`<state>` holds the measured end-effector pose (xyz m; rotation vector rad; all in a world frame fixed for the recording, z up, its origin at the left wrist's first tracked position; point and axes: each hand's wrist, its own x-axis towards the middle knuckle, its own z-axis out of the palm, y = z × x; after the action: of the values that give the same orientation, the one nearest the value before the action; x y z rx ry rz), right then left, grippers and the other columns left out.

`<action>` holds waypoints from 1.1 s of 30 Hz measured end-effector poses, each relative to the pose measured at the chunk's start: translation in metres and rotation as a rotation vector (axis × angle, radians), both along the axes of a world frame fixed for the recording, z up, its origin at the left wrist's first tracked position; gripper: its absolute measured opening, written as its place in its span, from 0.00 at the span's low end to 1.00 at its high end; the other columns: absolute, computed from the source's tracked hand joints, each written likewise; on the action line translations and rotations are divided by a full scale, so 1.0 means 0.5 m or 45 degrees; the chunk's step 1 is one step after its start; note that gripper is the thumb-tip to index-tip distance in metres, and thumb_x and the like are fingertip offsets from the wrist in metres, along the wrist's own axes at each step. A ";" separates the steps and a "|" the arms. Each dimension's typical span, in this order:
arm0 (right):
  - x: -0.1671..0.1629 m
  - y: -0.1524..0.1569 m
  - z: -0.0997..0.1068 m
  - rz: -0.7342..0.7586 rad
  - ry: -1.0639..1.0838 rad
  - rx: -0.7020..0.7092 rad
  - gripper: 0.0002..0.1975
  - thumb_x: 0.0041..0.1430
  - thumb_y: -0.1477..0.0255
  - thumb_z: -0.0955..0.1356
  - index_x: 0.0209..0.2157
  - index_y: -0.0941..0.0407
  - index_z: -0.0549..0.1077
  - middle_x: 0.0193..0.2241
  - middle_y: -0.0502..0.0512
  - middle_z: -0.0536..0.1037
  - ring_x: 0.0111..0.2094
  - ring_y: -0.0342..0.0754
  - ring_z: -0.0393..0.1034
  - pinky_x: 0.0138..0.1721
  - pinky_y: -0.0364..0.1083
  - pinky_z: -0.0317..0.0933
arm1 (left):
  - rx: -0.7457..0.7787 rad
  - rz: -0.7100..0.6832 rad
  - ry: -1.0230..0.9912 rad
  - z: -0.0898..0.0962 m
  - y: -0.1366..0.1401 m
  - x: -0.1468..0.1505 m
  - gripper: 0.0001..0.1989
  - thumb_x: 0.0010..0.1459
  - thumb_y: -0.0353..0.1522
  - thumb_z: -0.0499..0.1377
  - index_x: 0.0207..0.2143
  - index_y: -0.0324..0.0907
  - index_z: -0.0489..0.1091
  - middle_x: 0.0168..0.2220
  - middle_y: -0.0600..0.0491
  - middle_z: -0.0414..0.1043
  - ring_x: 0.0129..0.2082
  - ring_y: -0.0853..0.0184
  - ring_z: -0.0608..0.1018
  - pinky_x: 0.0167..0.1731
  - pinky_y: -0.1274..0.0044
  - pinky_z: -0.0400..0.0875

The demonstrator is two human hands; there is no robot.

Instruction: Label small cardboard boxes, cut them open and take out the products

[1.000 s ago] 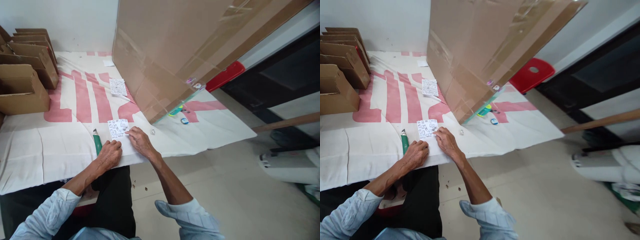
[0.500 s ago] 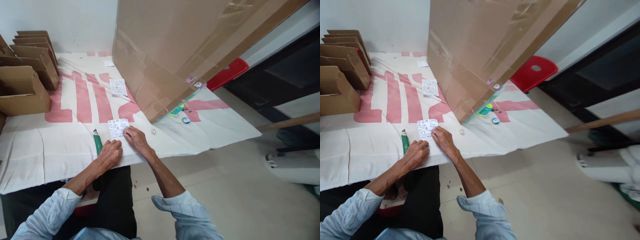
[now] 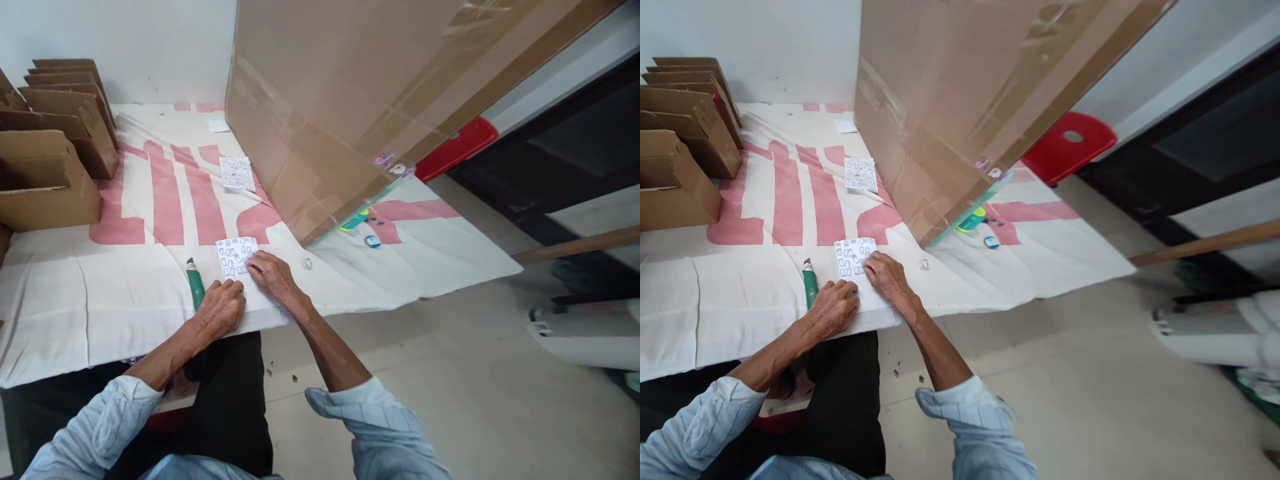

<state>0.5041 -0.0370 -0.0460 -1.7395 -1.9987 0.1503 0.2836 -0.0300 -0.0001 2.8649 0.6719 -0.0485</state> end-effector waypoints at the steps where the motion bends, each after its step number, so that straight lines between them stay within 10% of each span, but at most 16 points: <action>1: 0.001 0.000 0.001 0.016 -0.006 0.000 0.13 0.73 0.74 0.65 0.36 0.52 0.80 0.37 0.55 0.80 0.39 0.50 0.73 0.39 0.47 0.63 | -0.003 -0.001 -0.008 -0.001 0.000 0.000 0.14 0.74 0.29 0.54 0.40 0.39 0.79 0.51 0.41 0.77 0.49 0.54 0.76 0.45 0.63 0.69; 33: 0.001 -0.023 -0.032 0.016 0.069 0.061 0.19 0.71 0.79 0.65 0.50 0.48 0.85 0.47 0.60 0.81 0.49 0.57 0.73 0.53 0.55 0.73 | 0.009 0.101 -0.071 0.020 0.149 0.073 0.11 0.66 0.27 0.58 0.45 0.41 0.80 0.54 0.41 0.78 0.58 0.46 0.73 0.53 0.55 0.65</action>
<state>0.5043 -0.0485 -0.0620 -1.6758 -1.9588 0.1515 0.3200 0.0447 0.0098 2.8310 0.7755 0.0458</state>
